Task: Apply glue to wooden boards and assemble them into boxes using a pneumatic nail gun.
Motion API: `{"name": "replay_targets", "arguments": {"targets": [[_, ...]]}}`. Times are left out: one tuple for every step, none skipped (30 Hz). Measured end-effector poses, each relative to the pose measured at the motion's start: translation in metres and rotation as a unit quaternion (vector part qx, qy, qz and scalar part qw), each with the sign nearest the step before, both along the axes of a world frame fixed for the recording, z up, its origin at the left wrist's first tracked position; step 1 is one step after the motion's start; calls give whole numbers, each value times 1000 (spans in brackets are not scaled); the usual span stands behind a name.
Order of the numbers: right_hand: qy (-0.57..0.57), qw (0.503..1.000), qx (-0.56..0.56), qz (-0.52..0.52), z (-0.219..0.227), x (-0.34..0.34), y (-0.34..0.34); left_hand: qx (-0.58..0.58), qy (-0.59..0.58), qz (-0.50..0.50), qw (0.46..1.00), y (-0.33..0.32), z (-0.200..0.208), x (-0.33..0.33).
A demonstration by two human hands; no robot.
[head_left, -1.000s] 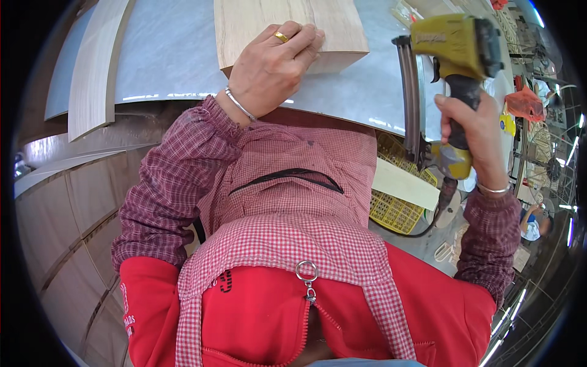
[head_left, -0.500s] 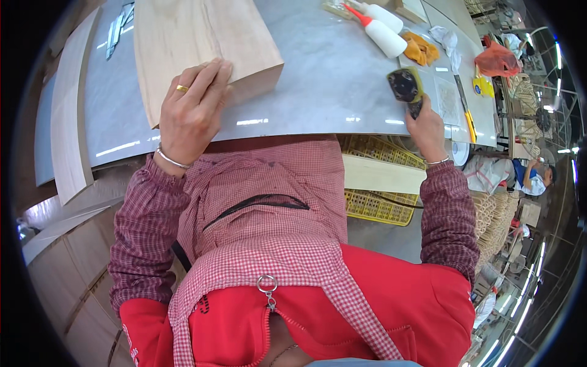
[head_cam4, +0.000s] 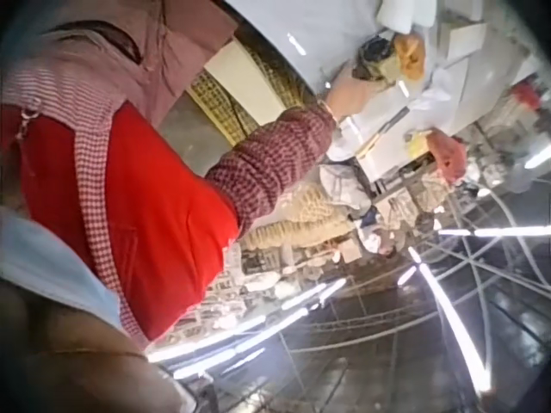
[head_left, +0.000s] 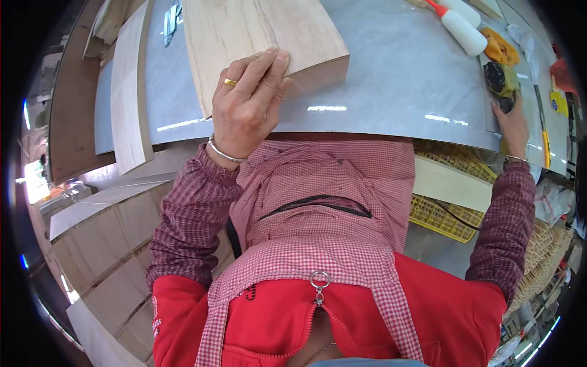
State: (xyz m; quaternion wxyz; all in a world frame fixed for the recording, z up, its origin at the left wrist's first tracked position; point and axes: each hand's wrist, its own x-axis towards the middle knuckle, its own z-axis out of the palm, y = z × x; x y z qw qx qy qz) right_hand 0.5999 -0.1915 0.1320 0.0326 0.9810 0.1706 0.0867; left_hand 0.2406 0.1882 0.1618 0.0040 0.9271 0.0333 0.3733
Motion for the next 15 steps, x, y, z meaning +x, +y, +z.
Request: {"name": "replay_targets", "arguments": {"targets": [[7,1000,6,-1,4,-1,4,6,7,-1,1000,0,1,0],[-17,1000,-11,13,10,-7,9,4,8,-2,1000,0,2,1],[-40,998,-25,29,16,-15,18,5,11,1,1000,0,2,1],[-64,996,-39,46,23,-24,29,5,13,4,1000,0,3,1],[-89,993,-56,60,34,-36,38,3,13,4,1000,-1,3,0],[-81,983,57,152,48,-53,57,7,17,4,1000,-1,5,0],[-14,926,260,275,49,-68,80,6,17,2,1000,1,4,-2],[87,895,331,287,51,-88,105,5,15,-2,1000,2,3,-3],[187,847,398,297,53,-109,131,4,14,-5,1000,3,2,-3],[236,790,448,345,47,-124,157,2,9,-5,1000,5,2,-4],[304,742,451,392,41,-136,175,5,9,-7,1000,4,3,-3],[329,696,473,429,36,-147,194,3,11,-8,1000,3,3,-1],[355,667,483,443,32,-156,207,1,14,-8,1000,2,4,0],[381,636,492,456,28,-162,216,-1,17,-7,1000,0,5,0],[394,614,509,458,23,-166,224,-5,20,-6,1000,1,4,0]]}}
